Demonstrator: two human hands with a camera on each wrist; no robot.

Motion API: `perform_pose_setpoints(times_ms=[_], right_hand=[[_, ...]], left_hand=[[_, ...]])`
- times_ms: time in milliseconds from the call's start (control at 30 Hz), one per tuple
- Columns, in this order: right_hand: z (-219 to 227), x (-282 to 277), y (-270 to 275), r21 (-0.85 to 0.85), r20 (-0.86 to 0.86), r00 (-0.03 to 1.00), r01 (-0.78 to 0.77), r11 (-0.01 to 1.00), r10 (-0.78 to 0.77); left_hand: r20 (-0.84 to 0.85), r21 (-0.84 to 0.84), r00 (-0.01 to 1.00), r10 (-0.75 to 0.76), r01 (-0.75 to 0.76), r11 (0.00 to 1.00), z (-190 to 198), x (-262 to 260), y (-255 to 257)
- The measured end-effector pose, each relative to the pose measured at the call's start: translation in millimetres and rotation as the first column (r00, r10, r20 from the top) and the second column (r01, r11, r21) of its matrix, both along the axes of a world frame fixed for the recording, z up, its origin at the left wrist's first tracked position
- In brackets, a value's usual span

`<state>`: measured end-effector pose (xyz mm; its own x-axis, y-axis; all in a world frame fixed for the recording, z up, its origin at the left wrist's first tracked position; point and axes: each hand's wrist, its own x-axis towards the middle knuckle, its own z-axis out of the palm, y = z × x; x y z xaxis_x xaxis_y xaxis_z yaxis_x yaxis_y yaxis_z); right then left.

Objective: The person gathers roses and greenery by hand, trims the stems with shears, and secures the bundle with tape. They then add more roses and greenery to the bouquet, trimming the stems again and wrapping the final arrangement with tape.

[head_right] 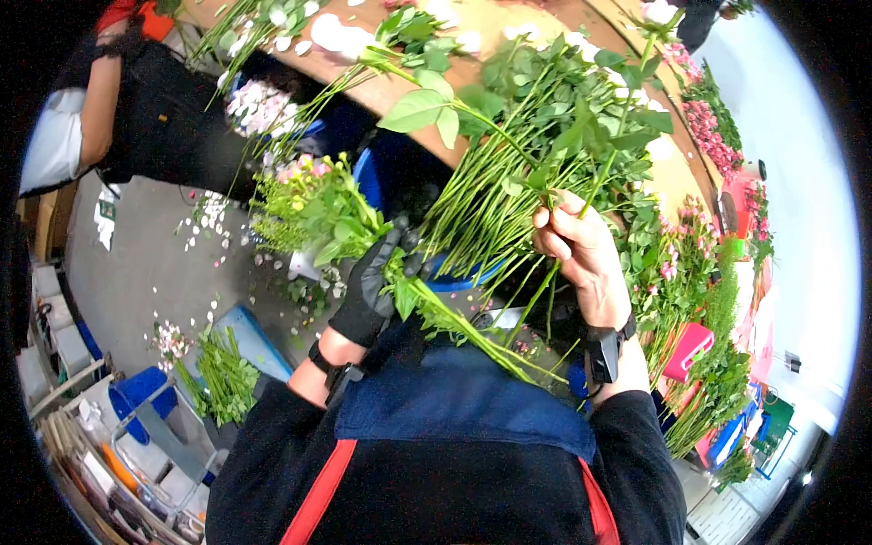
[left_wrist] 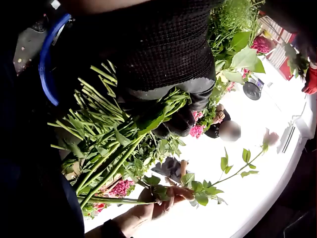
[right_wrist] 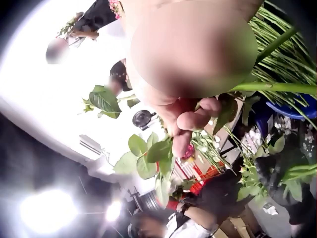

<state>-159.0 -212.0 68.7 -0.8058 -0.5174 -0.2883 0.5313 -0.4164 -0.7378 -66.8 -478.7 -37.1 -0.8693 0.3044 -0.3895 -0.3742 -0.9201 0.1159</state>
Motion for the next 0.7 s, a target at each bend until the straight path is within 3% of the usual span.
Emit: perform_pose_setpoints(times_ms=[67,133,233,367,500,600,633,700], right_hand=[[11.7,-4.1,0.8,-0.025,0.047,0.997,0.055,0.998,-0.054],[8.4,-10.2,3.4,-0.093,0.051,0.997,0.065,0.994,-0.06],[11.2,-20.2,6.5,-0.075,-0.083,0.996,0.008,0.997,-0.015],[6.3,-23.7,8.8,-0.1,-0.117,0.992,0.041,0.994,-0.053],[10.9,-23.5,7.5,-0.057,-0.068,0.994,0.086,0.995,-0.089],[10.3,-26.9,11.1,-0.009,-0.127,0.992,-0.019,1.0,0.018],[12.9,-24.6,7.0,0.036,-0.08,0.995,0.067,0.997,-0.064],[17.8,-22.1,3.8,0.154,-0.115,0.993,0.06,0.986,-0.042]], left_hand=[[-0.048,-0.052,0.999,0.003,-0.006,0.999,3.8,-0.2,-1.0],[-0.036,0.014,0.999,0.018,-0.018,1.0,0.9,0.5,-1.3],[-0.042,-0.007,0.999,0.02,-0.02,1.0,5.7,1.2,-4.5],[-0.005,-0.044,1.0,0.02,-0.02,0.999,18.4,-3.4,-3.7],[-0.017,-0.07,1.0,-0.005,0.004,0.998,23.3,-7.4,-3.0],[-0.044,-0.074,0.999,-0.012,0.009,0.997,20.9,-10.7,0.5],[-0.051,-0.083,0.998,-0.024,0.02,0.996,21.1,-14.3,3.3],[-0.06,-0.014,0.997,-0.055,0.054,0.998,15.3,-23.3,9.2]])
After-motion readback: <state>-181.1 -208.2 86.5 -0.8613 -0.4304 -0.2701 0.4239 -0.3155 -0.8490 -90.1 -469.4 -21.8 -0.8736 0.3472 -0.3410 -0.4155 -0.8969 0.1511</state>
